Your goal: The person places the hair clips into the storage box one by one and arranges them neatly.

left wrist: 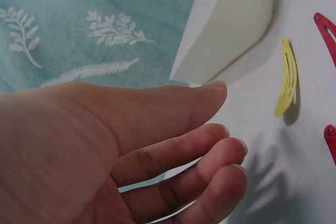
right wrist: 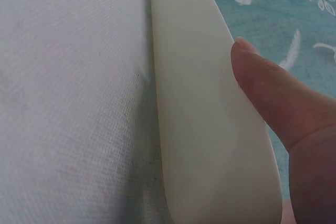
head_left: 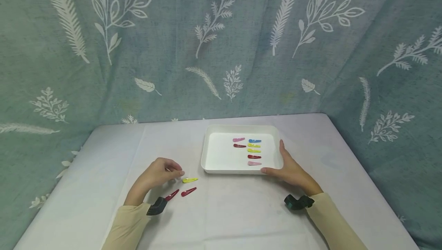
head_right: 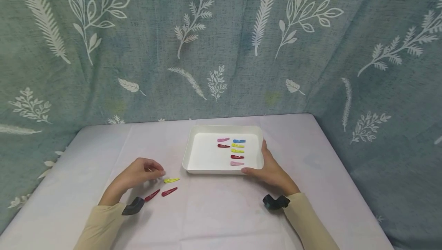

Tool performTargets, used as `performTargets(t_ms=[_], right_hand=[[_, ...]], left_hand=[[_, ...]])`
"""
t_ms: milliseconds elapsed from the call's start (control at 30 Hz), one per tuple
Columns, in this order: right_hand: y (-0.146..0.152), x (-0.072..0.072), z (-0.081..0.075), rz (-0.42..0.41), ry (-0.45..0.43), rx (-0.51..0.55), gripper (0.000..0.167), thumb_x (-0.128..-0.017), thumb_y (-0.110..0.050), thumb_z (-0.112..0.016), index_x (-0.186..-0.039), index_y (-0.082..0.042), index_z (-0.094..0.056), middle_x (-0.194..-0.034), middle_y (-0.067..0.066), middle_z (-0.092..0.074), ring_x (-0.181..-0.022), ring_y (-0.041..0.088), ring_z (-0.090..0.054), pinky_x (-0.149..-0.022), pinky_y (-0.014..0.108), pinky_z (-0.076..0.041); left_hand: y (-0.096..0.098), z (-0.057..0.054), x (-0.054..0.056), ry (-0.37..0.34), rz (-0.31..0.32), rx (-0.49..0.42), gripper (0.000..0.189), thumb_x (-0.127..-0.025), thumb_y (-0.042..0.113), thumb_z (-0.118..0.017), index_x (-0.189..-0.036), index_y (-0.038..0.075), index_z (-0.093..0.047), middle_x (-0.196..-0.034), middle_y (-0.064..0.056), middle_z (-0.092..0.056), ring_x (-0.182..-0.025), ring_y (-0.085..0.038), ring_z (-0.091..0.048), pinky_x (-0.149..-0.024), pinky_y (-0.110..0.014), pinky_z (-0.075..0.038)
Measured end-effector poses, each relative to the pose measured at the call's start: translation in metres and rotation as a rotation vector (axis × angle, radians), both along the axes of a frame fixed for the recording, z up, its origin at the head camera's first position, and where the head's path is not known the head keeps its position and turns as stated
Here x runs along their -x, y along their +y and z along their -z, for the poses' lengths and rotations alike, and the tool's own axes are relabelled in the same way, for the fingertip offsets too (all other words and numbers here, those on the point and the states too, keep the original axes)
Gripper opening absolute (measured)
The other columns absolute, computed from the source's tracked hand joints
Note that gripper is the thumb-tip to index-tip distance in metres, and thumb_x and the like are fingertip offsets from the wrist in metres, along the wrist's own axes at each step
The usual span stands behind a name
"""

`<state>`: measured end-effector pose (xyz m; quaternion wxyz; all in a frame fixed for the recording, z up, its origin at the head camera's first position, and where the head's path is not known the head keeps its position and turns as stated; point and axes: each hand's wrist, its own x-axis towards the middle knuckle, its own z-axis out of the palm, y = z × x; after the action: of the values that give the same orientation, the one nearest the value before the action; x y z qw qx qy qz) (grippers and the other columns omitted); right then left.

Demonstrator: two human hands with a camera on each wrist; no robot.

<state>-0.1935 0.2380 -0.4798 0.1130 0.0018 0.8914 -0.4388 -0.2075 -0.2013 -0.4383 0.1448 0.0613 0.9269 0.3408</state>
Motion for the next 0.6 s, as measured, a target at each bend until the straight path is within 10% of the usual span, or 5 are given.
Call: performTargets(t_ms=[600], right_hand=[[-0.0014,-0.0001,-0.0007,0.014,-0.008,-0.005,0.141,-0.08,-0.058,-0.083,-0.163,-0.014,0.021,-0.175,0.019,0.003,-0.162,0.041,-0.005,-0.127,0.064,-0.013]], left_hand=[[0.0053,0.0031,-0.0031,-0.022,0.038,0.004,0.022,-0.087,0.021,-0.082,-0.096,0.003,-0.075,-0.087,-0.003,-0.073,-0.077,-0.016,-0.063,-0.066,-0.03,-0.05]])
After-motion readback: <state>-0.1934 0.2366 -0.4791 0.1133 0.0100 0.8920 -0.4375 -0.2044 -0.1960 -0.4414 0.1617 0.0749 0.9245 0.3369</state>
